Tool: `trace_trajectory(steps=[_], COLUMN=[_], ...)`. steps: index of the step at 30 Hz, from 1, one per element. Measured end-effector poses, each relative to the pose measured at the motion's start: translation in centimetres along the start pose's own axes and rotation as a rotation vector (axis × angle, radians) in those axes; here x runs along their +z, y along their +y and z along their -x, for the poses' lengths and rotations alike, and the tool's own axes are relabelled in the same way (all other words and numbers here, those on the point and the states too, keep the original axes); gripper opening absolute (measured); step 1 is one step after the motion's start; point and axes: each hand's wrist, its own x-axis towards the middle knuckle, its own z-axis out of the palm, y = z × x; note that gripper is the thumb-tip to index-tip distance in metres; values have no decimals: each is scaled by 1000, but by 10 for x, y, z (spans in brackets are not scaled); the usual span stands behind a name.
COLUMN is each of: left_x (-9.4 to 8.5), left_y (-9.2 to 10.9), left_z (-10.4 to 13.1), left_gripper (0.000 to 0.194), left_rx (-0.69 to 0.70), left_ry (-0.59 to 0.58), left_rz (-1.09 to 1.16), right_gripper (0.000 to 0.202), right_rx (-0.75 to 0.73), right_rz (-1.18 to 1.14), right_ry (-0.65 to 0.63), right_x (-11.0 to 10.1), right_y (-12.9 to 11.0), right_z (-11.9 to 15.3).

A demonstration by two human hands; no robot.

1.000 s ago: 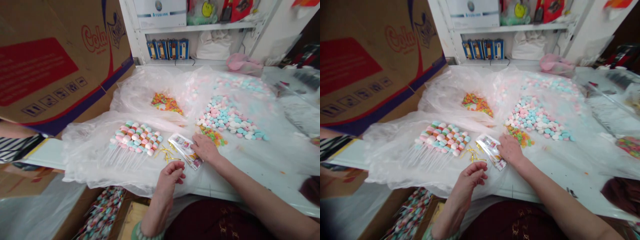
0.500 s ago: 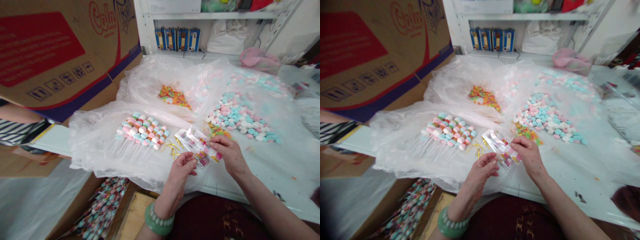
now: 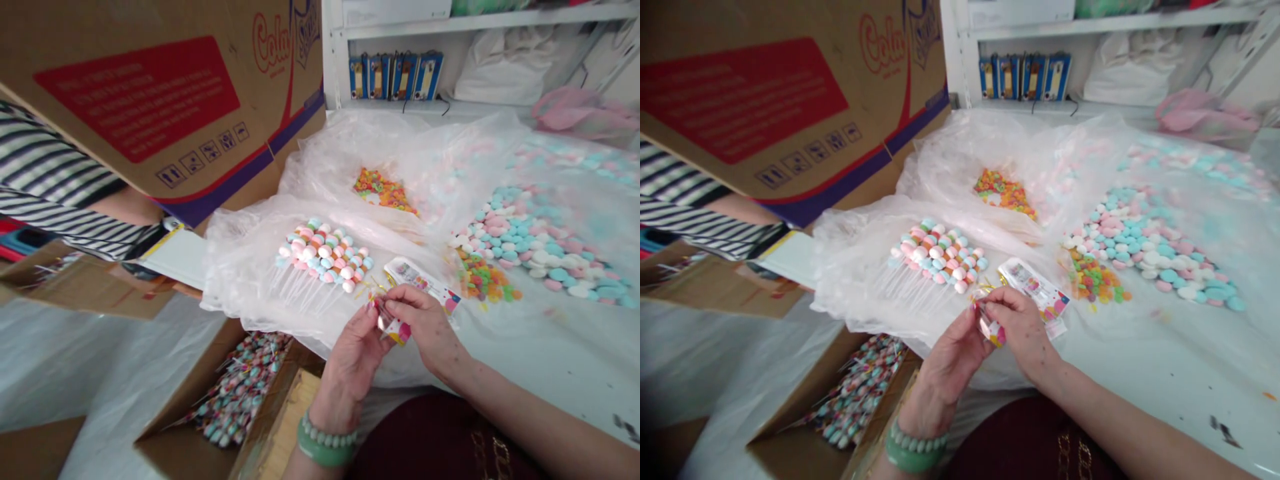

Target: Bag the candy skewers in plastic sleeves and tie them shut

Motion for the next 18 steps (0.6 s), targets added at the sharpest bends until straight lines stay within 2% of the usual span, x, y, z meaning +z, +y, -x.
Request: trace_trajectory(steps=[3,5,8,10,12,15,18], left_x=[-11,-19,-33,-41,-47,-52,-49], left_y=[17,32,58,71,78,79,74], left_z=[5,9,16,20,22,24,23], left_gripper=[29,27,21,21,23,28,30], left_rx=[169,339,519,522,450,351,357], left_ry=[178,329,469,469,420,362,386], left_rz=[-115,-197,-291,-296,-268,-217,-177], right_gripper=[10,12,14,11,5,2,6], right_rx=[65,129,382,605,748,774,744], right_rz=[-12,-74,-232,-368,-498,-602,-619], right_ry=[-111,-103,-83,-93,-85,-50,6], right_x=[16,28,51,68,82,90,84], right_y=[0,2,7,11,15,19,24], right_z=[-3,-9,-24,-36,-47,-55,-57])
